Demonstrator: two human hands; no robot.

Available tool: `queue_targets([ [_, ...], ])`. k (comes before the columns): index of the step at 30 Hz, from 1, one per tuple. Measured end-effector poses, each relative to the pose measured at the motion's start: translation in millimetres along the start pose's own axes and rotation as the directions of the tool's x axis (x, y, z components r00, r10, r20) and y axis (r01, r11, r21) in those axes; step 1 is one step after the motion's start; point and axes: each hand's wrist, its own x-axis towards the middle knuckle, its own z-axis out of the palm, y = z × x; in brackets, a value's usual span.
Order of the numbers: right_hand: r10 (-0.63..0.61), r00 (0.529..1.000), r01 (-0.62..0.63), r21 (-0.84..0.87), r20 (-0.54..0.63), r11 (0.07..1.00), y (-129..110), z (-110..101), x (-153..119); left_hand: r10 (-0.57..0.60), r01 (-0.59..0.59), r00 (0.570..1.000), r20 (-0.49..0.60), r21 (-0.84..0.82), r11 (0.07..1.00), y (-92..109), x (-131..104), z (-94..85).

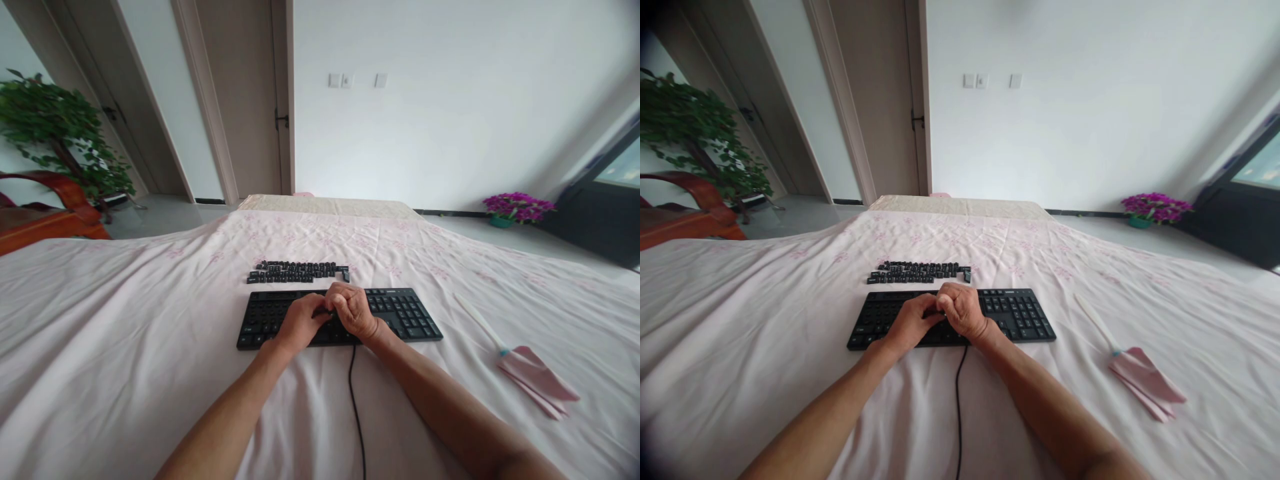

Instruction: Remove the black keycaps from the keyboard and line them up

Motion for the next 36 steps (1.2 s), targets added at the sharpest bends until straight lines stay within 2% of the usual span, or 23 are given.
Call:
queue_targets([
  [6,-0.026,1.000,0.027,-0.009,0.015,1.000,-11.0,-8.0,6.0,-0.119,0.108,0.992,-0.042,-0.211,0.972,1.9,1.8,-2.8],
  [10,-0.169,0.977,0.185,-0.122,0.131,0.975,-12.8,-6.5,8.6,-0.153,0.146,0.985,-0.072,-0.094,0.985,5.5,2.9,-5.7],
  [12,-0.203,0.961,0.241,-0.207,0.186,0.948,-12.4,-6.2,10.9,-0.154,0.147,0.986,-0.070,-0.100,0.984,3.5,3.8,-6.0],
  [14,-0.121,0.980,0.162,-0.274,0.160,0.948,-11.6,-7.4,13.9,-0.180,0.158,0.981,-0.077,-0.232,0.960,-1.5,4.9,-5.2],
  [16,0.024,0.996,0.005,-0.319,0.088,0.948,-10.9,-9.4,16.7,-0.231,0.173,0.967,-0.107,-0.389,0.905,-7.6,5.7,-4.2],
  [18,0.143,0.988,-0.117,-0.335,0.055,0.935,-10.3,-11.0,18.1,-0.270,0.172,0.952,-0.141,-0.483,0.858,-12.3,6.0,-3.6],
  [20,0.218,0.973,-0.180,-0.332,0.079,0.926,-9.8,-11.3,17.9,-0.282,0.159,0.945,-0.166,-0.522,0.838,-14.3,5.6,-3.6],
  [25,0.350,0.927,-0.296,-0.313,0.133,0.903,-9.3,-7.2,16.4,-0.280,0.133,0.935,-0.217,-0.517,0.845,-13.4,4.3,-4.3],
  [32,0.397,0.907,-0.350,-0.274,0.142,0.896,-1.1,-4.2,23.0,-0.275,0.115,0.923,-0.271,-0.488,0.865,-13.4,4.0,-4.3],
  [36,0.478,0.876,-0.429,-0.348,0.064,0.834,17.7,-6.2,39.5,-0.297,0.123,0.885,-0.359,-0.433,0.893,-8.7,2.8,-6.0],
])
